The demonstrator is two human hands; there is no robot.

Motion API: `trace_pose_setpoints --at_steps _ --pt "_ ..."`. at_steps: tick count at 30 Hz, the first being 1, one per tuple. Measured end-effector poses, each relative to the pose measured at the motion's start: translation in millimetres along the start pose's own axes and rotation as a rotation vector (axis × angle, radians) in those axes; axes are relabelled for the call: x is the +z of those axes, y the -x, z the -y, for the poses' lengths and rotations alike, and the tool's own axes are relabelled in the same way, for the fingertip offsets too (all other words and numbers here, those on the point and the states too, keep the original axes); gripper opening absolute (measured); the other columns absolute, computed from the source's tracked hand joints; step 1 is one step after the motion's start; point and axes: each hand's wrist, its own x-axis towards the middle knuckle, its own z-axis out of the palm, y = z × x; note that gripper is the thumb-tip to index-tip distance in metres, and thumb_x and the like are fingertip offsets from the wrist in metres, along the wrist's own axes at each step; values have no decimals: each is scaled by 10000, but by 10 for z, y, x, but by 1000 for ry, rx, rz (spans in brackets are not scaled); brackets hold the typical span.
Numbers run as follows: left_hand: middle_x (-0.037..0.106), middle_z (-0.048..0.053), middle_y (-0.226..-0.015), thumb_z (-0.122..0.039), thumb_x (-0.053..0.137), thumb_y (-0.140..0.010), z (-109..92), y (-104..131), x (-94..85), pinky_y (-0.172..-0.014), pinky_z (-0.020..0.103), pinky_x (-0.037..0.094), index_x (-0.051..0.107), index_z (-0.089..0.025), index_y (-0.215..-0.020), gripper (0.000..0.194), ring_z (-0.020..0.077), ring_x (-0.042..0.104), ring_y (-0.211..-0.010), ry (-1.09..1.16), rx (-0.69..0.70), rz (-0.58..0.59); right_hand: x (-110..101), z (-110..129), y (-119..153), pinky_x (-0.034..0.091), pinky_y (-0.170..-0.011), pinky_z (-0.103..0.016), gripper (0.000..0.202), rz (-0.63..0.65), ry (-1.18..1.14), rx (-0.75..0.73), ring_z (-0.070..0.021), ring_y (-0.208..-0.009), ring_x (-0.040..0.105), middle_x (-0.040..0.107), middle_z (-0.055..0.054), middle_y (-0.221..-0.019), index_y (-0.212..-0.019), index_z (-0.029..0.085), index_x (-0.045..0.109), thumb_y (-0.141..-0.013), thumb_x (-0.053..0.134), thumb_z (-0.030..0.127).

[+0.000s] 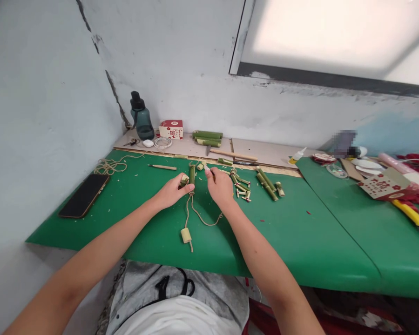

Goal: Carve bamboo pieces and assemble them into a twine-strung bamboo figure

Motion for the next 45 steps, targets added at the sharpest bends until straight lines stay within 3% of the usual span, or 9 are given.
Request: trace_pose_setpoints --at_steps 4,10,16,23,31,39,45 --pt "503 -23 -767 -591 522 -951 50 -15 11 -633 264 337 455 -211 -893 390 131 458 -670 177 20 -11 9 20 21 287 -617 -290 360 36 -66 -57 -204 -639 537 619 -45 -693 -849 211 595 -1023 396 456" --pt "401 -59 -672 -523 563 -887 55 -90 -5 -503 227 261 406 -210 -830 354 76 347 -511 694 -71 79 99 181 107 273 -608 -281 325 160 -103 -160 -184 -611 500 607 -29 -687 -830 218 562 -1023 415 434" --pt "369 -56 -609 -456 571 -788 35 -94 -94 -493 212 245 444 -187 -758 298 63 323 -475 879 -98 125 40 137 81 269 -609 -281 335 155 -115 -188 -180 -612 495 602 -27 -693 -823 219 546 -1030 411 445" --pt "355 -50 -580 -379 559 -707 27 -85 -101 -479 209 207 451 -181 -712 226 58 275 -462 894 -77 149 -10 74 40 284 -612 -285 326 100 -123 -152 -186 -609 504 594 -25 -679 -826 222 542 -1027 413 444" --pt "373 -42 -613 -379 521 -683 23 -102 -73 -491 227 233 445 -195 -771 217 73 304 -478 843 -117 103 -8 213 114 302 -627 -277 323 170 -125 -235 -174 -636 511 612 -27 -721 -822 218 542 -1035 403 417" --pt "445 -62 -728 -507 721 -803 41 -65 -23 -488 220 278 467 -196 -936 423 49 371 -511 776 -51 128 45 244 170 329 -653 -274 330 219 -143 -293 -175 -688 557 669 -45 -798 -879 211 589 -1044 398 423" --pt "388 -84 -679 -619 754 -791 88 -54 53 -474 225 267 448 -204 -929 534 56 356 -518 616 -30 158 55 249 187 336 -658 -273 203 258 -131 -320 -184 -715 579 692 -54 -833 -905 205 607 -991 437 275"
